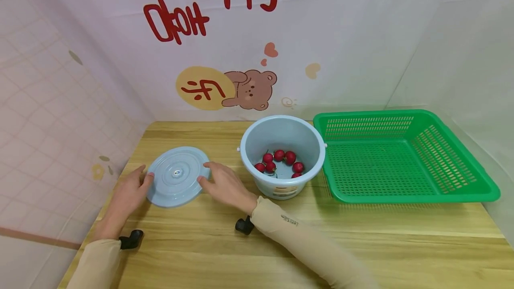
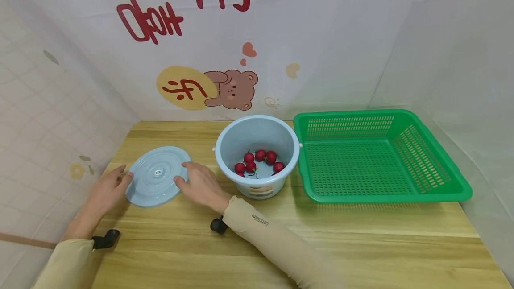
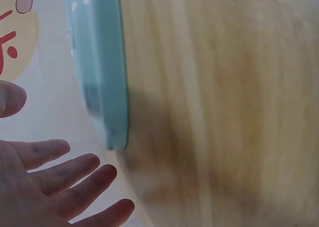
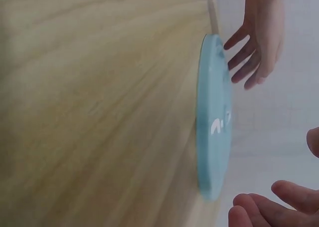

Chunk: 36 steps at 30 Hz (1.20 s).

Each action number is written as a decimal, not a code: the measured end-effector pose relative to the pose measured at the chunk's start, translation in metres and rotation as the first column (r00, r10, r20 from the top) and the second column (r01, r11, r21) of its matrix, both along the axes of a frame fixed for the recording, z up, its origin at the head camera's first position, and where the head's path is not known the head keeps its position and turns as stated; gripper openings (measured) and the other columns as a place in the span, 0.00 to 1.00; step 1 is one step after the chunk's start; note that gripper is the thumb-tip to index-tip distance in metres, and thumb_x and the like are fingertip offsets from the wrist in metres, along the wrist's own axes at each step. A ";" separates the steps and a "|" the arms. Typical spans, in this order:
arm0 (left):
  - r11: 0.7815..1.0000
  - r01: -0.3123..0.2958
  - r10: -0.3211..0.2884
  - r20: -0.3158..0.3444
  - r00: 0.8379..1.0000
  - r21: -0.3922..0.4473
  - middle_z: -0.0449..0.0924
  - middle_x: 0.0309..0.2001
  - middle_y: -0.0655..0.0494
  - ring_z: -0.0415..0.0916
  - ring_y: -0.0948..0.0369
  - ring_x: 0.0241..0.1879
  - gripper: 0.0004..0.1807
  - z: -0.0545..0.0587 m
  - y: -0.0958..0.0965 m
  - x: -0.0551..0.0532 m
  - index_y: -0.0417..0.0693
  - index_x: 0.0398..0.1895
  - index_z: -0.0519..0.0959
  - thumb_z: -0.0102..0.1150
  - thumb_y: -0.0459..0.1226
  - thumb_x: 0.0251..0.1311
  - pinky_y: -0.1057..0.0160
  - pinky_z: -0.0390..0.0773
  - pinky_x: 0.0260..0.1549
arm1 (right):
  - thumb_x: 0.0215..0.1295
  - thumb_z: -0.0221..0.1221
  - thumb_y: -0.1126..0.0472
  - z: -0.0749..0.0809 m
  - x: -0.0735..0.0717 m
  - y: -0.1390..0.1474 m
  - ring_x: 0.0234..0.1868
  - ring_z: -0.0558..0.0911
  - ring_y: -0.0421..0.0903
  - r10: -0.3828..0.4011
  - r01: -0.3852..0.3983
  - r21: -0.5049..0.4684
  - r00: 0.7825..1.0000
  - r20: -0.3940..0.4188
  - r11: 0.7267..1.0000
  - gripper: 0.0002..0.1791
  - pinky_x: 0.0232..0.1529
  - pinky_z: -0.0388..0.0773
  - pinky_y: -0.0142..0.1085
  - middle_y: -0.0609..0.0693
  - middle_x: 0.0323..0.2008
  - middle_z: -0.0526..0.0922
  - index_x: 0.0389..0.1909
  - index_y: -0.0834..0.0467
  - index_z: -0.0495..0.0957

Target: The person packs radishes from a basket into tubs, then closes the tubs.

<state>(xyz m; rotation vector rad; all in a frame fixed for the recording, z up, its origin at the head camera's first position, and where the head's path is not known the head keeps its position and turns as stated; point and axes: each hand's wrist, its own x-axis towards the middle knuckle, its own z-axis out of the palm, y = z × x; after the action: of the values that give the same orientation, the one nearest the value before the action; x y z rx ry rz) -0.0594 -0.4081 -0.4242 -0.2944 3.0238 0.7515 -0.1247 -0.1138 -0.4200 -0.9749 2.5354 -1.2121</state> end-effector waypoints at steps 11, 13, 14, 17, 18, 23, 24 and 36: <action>0.999 0.006 -0.005 0.035 0.999 -0.032 0.64 0.66 0.17 0.64 0.25 0.64 0.38 -0.006 0.001 0.000 0.16 0.71 0.59 0.39 0.48 0.79 0.29 0.67 0.61 | 0.75 0.54 0.49 -0.017 -0.011 -0.017 0.67 0.77 0.52 -0.061 0.057 0.051 0.995 0.080 0.997 0.33 0.68 0.73 0.41 0.61 0.64 0.80 0.71 0.67 0.70; 0.999 0.004 -0.003 0.042 0.999 -0.031 0.64 0.66 0.17 0.64 0.24 0.64 0.38 -0.005 0.001 0.000 0.16 0.71 0.59 0.39 0.48 0.79 0.29 0.67 0.61 | 0.75 0.55 0.49 -0.018 -0.011 -0.020 0.63 0.81 0.52 -0.070 0.064 0.072 0.994 0.084 0.995 0.32 0.63 0.77 0.40 0.61 0.61 0.82 0.70 0.68 0.71; 1.000 0.002 0.000 0.047 0.999 -0.029 0.64 0.66 0.17 0.63 0.24 0.64 0.38 -0.004 0.001 0.000 0.16 0.71 0.59 0.39 0.48 0.79 0.29 0.67 0.61 | 0.75 0.55 0.50 -0.019 -0.011 -0.021 0.59 0.83 0.51 -0.075 0.069 0.081 0.994 0.082 0.994 0.31 0.59 0.79 0.39 0.60 0.59 0.83 0.68 0.68 0.73; 1.000 -0.003 0.005 0.056 0.998 -0.031 0.64 0.66 0.17 0.63 0.25 0.64 0.39 -0.004 0.001 -0.001 0.16 0.71 0.59 0.39 0.49 0.80 0.30 0.67 0.61 | 0.73 0.57 0.50 -0.021 -0.011 -0.025 0.42 0.84 0.46 -0.097 0.089 0.103 0.993 0.069 0.991 0.27 0.43 0.80 0.34 0.54 0.48 0.87 0.62 0.67 0.77; 0.999 -0.005 0.006 0.059 0.998 -0.032 0.64 0.66 0.17 0.63 0.24 0.64 0.39 -0.004 0.001 -0.001 0.16 0.71 0.59 0.38 0.49 0.80 0.30 0.67 0.61 | 0.73 0.57 0.51 -0.021 -0.011 -0.026 0.37 0.82 0.45 -0.102 0.095 0.105 0.993 0.064 0.990 0.25 0.37 0.78 0.33 0.52 0.43 0.86 0.59 0.66 0.78; 1.000 -0.006 0.008 0.057 0.998 -0.030 0.64 0.65 0.17 0.64 0.24 0.64 0.39 -0.003 0.001 -0.003 0.16 0.70 0.60 0.39 0.49 0.79 0.30 0.68 0.60 | 0.71 0.58 0.54 -0.021 -0.010 -0.029 0.28 0.75 0.44 -0.111 0.106 0.084 0.992 0.053 0.991 0.18 0.27 0.72 0.32 0.47 0.29 0.79 0.51 0.63 0.81; 1.000 -0.008 0.010 0.055 0.998 -0.026 0.65 0.65 0.17 0.65 0.25 0.63 0.39 -0.003 0.001 -0.003 0.16 0.70 0.60 0.39 0.49 0.79 0.30 0.68 0.60 | 0.70 0.58 0.54 -0.021 -0.010 -0.029 0.28 0.75 0.43 -0.114 0.109 0.078 0.992 0.055 0.991 0.18 0.27 0.72 0.32 0.47 0.29 0.79 0.51 0.63 0.81; 0.987 -0.140 0.135 0.057 0.989 0.082 0.68 0.66 0.21 0.66 0.29 0.65 0.40 0.001 0.000 -0.001 0.19 0.72 0.61 0.35 0.52 0.79 0.33 0.69 0.61 | 0.71 0.55 0.63 -0.021 -0.010 -0.028 0.55 0.83 0.50 -0.214 0.302 -0.144 0.876 0.432 0.942 0.26 0.56 0.80 0.40 0.59 0.56 0.83 0.68 0.67 0.73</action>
<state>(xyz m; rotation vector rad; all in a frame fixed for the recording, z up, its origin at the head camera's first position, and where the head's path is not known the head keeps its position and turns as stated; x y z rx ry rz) -0.0605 -0.4079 -0.4228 -0.5165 2.9371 0.8648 -0.1350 -0.1419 -0.4415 -0.3526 2.2781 -1.5884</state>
